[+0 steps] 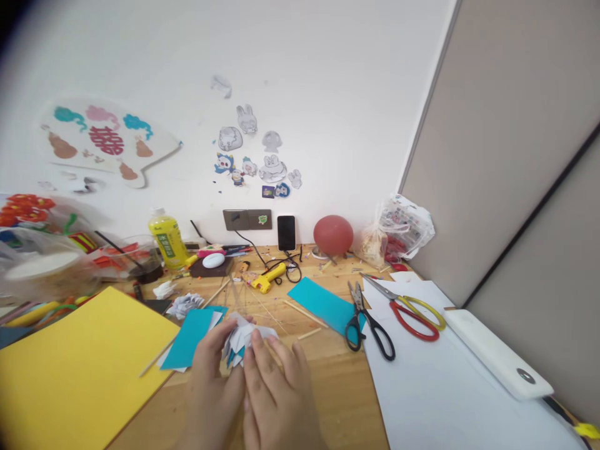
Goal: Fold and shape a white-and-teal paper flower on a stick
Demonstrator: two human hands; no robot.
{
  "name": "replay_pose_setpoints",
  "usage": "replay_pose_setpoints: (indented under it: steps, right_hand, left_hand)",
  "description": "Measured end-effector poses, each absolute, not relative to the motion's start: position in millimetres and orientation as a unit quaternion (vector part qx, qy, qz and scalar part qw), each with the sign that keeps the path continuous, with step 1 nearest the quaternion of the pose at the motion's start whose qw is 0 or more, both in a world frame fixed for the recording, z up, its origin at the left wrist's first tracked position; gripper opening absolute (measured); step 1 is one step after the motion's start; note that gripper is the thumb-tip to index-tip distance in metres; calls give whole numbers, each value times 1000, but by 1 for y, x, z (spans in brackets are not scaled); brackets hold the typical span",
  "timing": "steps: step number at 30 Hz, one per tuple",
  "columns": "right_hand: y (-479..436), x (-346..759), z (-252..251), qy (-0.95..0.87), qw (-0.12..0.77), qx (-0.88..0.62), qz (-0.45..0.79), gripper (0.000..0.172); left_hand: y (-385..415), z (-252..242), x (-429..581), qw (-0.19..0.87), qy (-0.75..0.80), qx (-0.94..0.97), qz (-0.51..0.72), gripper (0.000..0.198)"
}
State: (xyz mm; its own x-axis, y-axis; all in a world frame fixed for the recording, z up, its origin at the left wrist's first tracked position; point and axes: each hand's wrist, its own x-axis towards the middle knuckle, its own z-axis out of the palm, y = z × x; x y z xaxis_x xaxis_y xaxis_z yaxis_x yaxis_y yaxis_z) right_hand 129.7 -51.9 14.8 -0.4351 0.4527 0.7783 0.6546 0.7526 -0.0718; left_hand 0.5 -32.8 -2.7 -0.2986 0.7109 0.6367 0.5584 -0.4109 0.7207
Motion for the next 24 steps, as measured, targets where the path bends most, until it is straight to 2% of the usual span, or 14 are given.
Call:
replay_pose_setpoints:
  steps: [5,7,10,15,19,24]
  right_hand:
    - [-53,138,16,-805,516,-270,-112,44]
    - [-51,143,21,-793,526,-290,-105,47]
    - [-46,145,25,-809,467,-343,-101,50]
    - [-42,141,22,-839,391,-326,-193,47]
    - [-42,142,22,-822,416,-312,-231,38]
    - [-39,152,24,-823,462,-281,-175,36]
  left_hand:
    - [-32,-5,0,135,497,589,623,40]
    - [-32,-7,1,158,473,595,630,40]
    - [-33,-11,1,176,454,598,636,43]
    - [-33,-13,2,160,461,588,645,52]
    - [-32,-8,3,155,451,594,648,55]
    - [-31,-5,1,115,447,657,596,53]
